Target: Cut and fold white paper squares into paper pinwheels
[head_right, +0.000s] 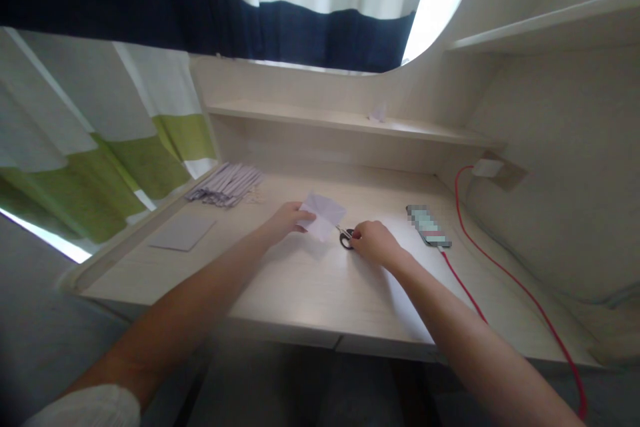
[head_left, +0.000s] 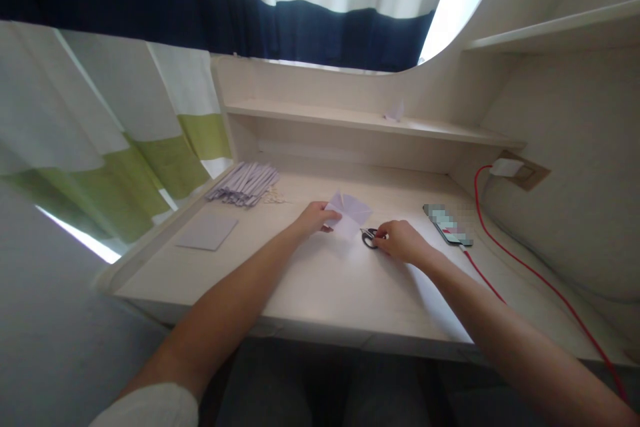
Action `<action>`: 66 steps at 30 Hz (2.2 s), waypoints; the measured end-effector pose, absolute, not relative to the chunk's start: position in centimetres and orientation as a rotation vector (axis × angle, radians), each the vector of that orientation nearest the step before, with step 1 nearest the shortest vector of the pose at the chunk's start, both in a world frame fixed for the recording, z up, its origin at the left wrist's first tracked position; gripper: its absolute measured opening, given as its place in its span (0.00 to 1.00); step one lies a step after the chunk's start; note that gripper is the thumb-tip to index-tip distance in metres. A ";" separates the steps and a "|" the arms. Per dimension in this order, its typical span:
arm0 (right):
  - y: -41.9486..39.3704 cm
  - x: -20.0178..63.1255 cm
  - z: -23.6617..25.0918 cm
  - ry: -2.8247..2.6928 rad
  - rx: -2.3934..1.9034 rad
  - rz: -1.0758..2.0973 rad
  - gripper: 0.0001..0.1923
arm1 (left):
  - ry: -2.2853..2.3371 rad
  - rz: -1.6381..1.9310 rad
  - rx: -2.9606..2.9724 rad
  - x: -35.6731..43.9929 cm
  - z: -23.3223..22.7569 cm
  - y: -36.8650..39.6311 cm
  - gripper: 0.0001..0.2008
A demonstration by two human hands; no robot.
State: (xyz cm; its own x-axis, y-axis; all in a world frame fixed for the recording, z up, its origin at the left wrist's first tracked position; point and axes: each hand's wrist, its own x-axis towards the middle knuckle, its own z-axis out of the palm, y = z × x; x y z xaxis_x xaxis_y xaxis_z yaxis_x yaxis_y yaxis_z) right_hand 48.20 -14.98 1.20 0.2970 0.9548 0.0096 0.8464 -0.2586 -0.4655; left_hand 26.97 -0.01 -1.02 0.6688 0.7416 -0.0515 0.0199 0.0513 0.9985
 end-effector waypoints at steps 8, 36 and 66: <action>-14.0 49.0 2.2 -1.321 -1.744 0.551 0.20 | 0.654 0.486 1.535 27.1 -1.6 0.5 0.14; -12.4 45.7 -0.8 -1.258 -1.544 0.856 0.09 | 0.289 0.789 2.088 26.7 -1.0 -0.1 0.02; -12.7 45.8 -1.8 -1.348 -1.357 0.776 0.13 | 0.410 0.966 2.149 27.3 -1.3 -1.1 0.05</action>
